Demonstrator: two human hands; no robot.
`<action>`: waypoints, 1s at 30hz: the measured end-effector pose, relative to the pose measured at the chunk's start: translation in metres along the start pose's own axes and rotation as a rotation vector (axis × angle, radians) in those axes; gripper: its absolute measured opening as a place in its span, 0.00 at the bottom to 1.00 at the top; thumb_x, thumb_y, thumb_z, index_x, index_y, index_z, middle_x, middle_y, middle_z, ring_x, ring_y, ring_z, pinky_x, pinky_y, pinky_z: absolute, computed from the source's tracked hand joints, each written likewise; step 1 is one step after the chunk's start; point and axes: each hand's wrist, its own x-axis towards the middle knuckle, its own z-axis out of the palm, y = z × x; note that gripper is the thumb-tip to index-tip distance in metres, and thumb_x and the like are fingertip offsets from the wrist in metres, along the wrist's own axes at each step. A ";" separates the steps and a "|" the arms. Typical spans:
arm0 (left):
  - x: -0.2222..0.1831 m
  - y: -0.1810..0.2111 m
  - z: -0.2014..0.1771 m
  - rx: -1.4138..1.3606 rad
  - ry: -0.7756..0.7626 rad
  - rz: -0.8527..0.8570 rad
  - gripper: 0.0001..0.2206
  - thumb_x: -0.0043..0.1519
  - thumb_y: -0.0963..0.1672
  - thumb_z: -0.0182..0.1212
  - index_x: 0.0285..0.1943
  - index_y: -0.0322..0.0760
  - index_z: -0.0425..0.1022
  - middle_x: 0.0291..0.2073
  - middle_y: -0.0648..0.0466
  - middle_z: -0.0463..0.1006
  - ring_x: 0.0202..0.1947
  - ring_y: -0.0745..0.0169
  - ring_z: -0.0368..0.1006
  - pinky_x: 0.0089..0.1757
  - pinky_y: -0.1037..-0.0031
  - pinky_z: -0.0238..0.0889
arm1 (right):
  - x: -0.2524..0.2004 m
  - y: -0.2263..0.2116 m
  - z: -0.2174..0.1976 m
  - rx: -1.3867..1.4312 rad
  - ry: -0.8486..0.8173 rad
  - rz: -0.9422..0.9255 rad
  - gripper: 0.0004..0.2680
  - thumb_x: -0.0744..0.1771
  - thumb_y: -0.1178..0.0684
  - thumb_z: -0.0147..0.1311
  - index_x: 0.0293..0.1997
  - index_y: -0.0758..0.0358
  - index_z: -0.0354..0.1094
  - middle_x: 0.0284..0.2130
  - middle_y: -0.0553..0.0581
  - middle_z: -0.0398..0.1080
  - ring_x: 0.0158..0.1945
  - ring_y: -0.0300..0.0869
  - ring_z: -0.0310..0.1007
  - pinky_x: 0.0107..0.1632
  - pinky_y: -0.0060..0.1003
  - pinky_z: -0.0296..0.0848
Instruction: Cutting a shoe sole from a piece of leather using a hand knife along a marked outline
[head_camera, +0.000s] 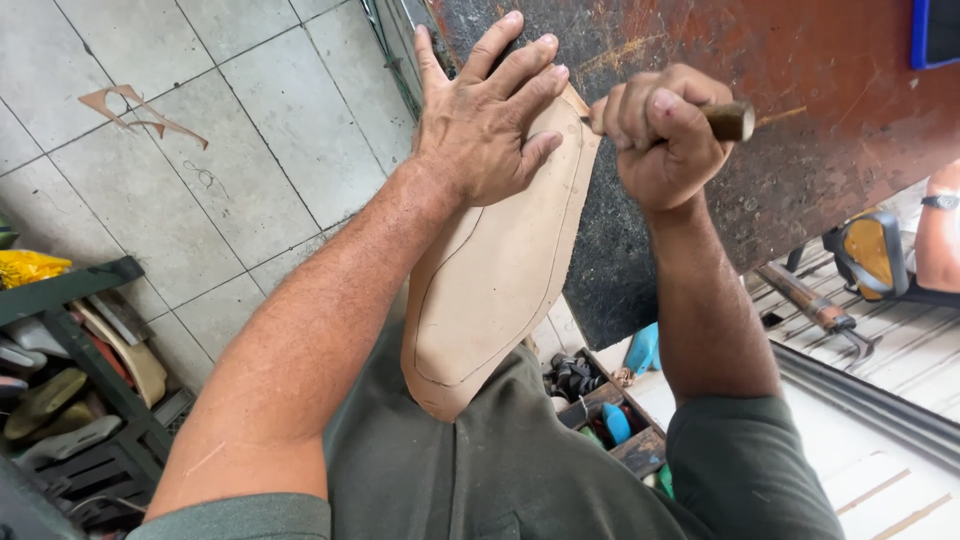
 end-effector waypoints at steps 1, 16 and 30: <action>-0.001 0.000 0.000 -0.006 0.006 0.007 0.26 0.71 0.60 0.48 0.71 0.50 0.73 0.73 0.60 0.61 0.74 0.54 0.42 0.53 0.07 0.32 | -0.003 0.000 0.002 0.010 0.039 0.008 0.11 0.68 0.56 0.43 0.23 0.60 0.54 0.15 0.55 0.52 0.17 0.43 0.52 0.28 0.43 0.66; -0.001 0.003 -0.009 0.017 0.034 0.040 0.25 0.68 0.57 0.59 0.68 0.46 0.73 0.67 0.57 0.65 0.68 0.52 0.52 0.51 0.11 0.41 | -0.037 -0.002 0.015 0.049 0.310 -0.032 0.11 0.69 0.53 0.47 0.24 0.53 0.55 0.15 0.49 0.51 0.17 0.39 0.52 0.26 0.40 0.66; 0.005 0.013 -0.006 -0.058 -0.052 -0.074 0.25 0.67 0.55 0.55 0.71 0.48 0.70 0.72 0.57 0.61 0.74 0.52 0.41 0.53 0.07 0.32 | -0.009 -0.001 0.017 0.145 0.430 0.006 0.10 0.67 0.54 0.40 0.22 0.54 0.51 0.16 0.51 0.52 0.19 0.41 0.51 0.31 0.42 0.66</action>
